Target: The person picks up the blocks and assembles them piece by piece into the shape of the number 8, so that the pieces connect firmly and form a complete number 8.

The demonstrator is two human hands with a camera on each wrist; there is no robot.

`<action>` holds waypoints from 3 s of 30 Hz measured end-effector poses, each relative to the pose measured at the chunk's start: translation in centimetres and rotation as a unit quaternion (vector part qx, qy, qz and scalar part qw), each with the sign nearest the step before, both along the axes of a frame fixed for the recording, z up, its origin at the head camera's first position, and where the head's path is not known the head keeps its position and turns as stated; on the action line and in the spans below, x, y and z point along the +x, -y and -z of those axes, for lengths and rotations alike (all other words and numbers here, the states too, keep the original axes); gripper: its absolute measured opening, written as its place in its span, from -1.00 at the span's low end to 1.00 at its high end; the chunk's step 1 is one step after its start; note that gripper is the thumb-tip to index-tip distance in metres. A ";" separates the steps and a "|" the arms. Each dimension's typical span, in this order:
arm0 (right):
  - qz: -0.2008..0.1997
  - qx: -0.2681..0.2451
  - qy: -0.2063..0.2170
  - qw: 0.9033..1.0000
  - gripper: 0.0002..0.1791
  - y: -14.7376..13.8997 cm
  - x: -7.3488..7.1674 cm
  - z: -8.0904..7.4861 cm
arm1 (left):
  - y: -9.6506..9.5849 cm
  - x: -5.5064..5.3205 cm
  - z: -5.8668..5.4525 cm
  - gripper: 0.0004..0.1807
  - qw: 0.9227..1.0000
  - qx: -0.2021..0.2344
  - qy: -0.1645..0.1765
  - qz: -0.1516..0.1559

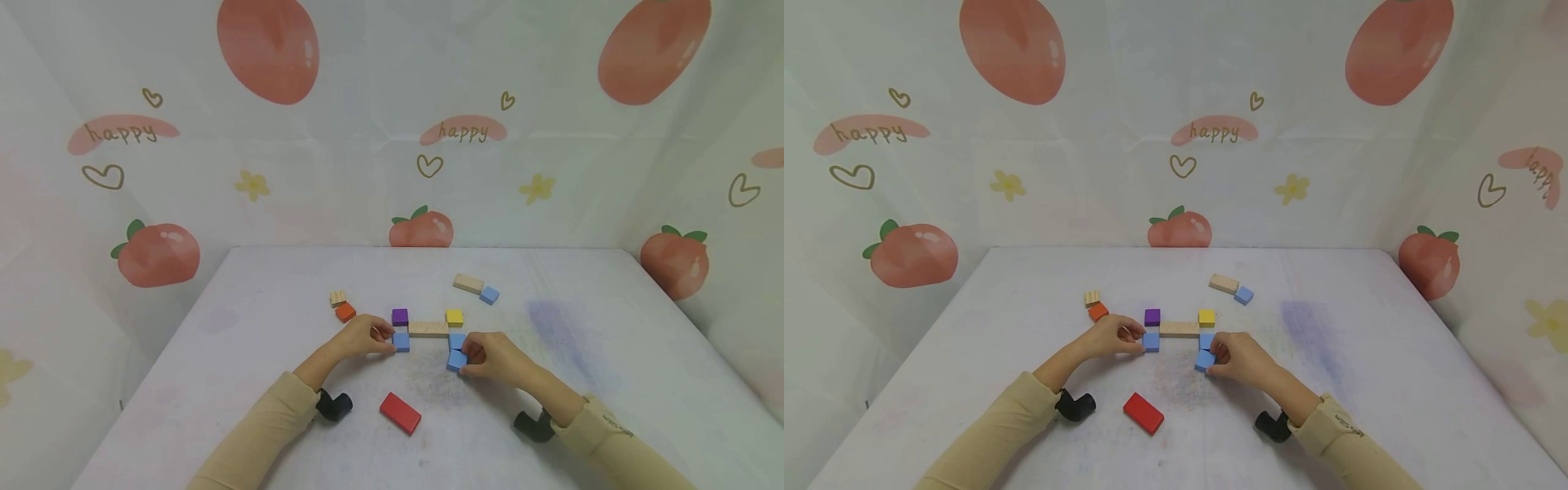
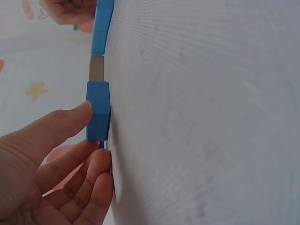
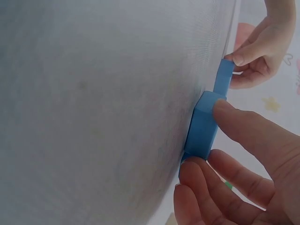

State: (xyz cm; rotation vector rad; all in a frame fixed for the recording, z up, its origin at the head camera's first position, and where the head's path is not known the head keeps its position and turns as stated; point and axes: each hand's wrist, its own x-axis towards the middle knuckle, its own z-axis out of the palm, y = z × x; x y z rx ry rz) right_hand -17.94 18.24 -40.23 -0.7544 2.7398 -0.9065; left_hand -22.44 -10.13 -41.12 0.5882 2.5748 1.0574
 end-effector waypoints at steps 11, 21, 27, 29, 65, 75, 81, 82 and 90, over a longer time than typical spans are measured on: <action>-0.008 -0.002 -0.005 1.000 -0.74 -0.1 -0.1 0.1 | -0.1 0.0 -0.1 -0.66 1.000 0.001 0.002 -0.004; -0.001 0.001 0.010 1.000 -0.73 -0.2 -0.2 0.2 | 0.1 0.0 -0.1 -0.64 1.000 0.004 -0.003 0.004; -0.002 -0.002 0.017 1.000 -0.73 -0.2 -0.2 0.2 | 0.4 0.1 -0.1 -0.63 1.000 0.009 -0.005 0.008; -0.002 -0.003 0.018 1.000 -0.73 -0.2 -0.2 0.2 | 0.6 0.1 -0.2 -0.63 1.000 0.011 -0.012 0.009; -0.001 -0.004 0.025 1.000 -0.72 -0.3 -0.2 0.3 | 6.9 -1.7 -0.2 -0.57 0.974 -0.032 -0.045 -0.219; -0.006 -0.002 0.021 1.000 -0.72 -0.2 -0.3 0.3 | 6.5 -1.9 -0.3 -0.61 0.971 -0.057 -0.059 -0.223; -0.003 -0.002 0.022 1.000 -0.72 -0.2 -0.3 0.3 | 6.4 -1.8 -0.4 -0.62 0.970 -0.052 -0.062 -0.227; -0.002 -0.002 0.022 1.000 -0.72 -0.2 -0.3 0.3 | 6.4 -1.8 -0.4 -0.62 0.970 -0.050 -0.059 -0.230; -0.001 -0.005 0.027 1.000 -0.72 -0.2 -0.2 0.3 | 6.5 -1.3 -0.2 -0.66 0.972 -0.041 -0.050 -0.225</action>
